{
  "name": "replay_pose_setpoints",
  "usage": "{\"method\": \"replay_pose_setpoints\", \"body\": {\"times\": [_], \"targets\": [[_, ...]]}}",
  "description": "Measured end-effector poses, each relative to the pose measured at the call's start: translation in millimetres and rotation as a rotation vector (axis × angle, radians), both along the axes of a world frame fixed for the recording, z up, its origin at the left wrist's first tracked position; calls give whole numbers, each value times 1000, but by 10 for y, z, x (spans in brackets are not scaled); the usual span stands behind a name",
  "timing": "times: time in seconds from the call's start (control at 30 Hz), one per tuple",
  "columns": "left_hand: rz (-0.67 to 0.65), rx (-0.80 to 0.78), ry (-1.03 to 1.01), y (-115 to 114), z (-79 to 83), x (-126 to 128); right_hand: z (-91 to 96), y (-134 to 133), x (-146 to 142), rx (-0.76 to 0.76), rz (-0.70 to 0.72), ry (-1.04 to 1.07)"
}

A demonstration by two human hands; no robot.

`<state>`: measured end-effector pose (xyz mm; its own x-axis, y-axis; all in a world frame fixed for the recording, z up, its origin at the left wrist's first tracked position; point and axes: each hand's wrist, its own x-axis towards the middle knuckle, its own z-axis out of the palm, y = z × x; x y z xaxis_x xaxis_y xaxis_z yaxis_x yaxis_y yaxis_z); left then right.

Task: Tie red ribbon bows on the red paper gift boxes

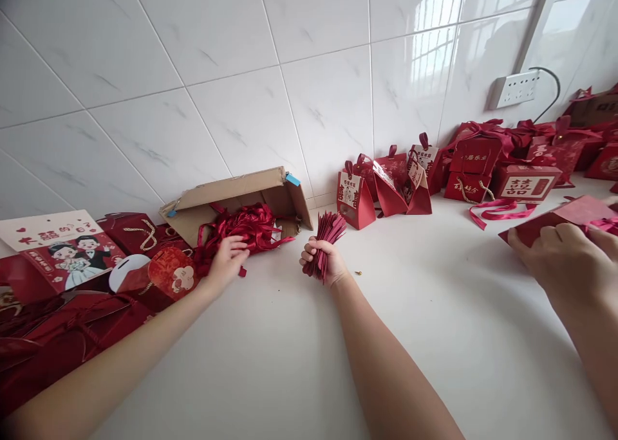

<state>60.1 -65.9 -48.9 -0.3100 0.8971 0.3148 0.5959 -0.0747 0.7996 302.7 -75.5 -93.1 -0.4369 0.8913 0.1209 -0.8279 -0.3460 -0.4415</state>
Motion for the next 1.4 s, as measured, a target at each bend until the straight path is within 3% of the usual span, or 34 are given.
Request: {"method": "replay_pose_setpoints", "body": {"times": [0.13, 0.23, 0.33, 0.47, 0.6, 0.7, 0.9, 1.0, 1.1, 1.23, 1.4], "targets": [[-242, -10, 225, -414, -259, 213, 16, -30, 17, -2, 12, -22], [-287, 11, 395, -503, -260, 266, 24, -54, 26, -2, 13, -28], [-138, 18, 520, -308, -104, 166, 8, -53, 20, -10, 13, -19], [164, -115, 569, 222, 162, -127, -27, -31, 1, -19, 17, -1], [233, -281, 611, 675, 273, -371, -24, -24, -13, -7, 19, 13], [170, -336, 678, 836, 208, -431, -17, -3, -31, 12, 27, 18], [58, -347, 834, 907, -107, -360, -38, 102, -72, 22, 51, 43], [87, -295, 891, 891, -107, -307, -44, 131, -64, 17, 61, 51], [129, -252, 928, 738, 32, -228, -41, 121, -27, 18, 51, 71], [113, -206, 985, 167, 150, -45, 46, 30, 72, 39, -32, 117], [16, -396, 1064, -588, -104, 109, 449, -86, 269, 106, -222, 184]]}}
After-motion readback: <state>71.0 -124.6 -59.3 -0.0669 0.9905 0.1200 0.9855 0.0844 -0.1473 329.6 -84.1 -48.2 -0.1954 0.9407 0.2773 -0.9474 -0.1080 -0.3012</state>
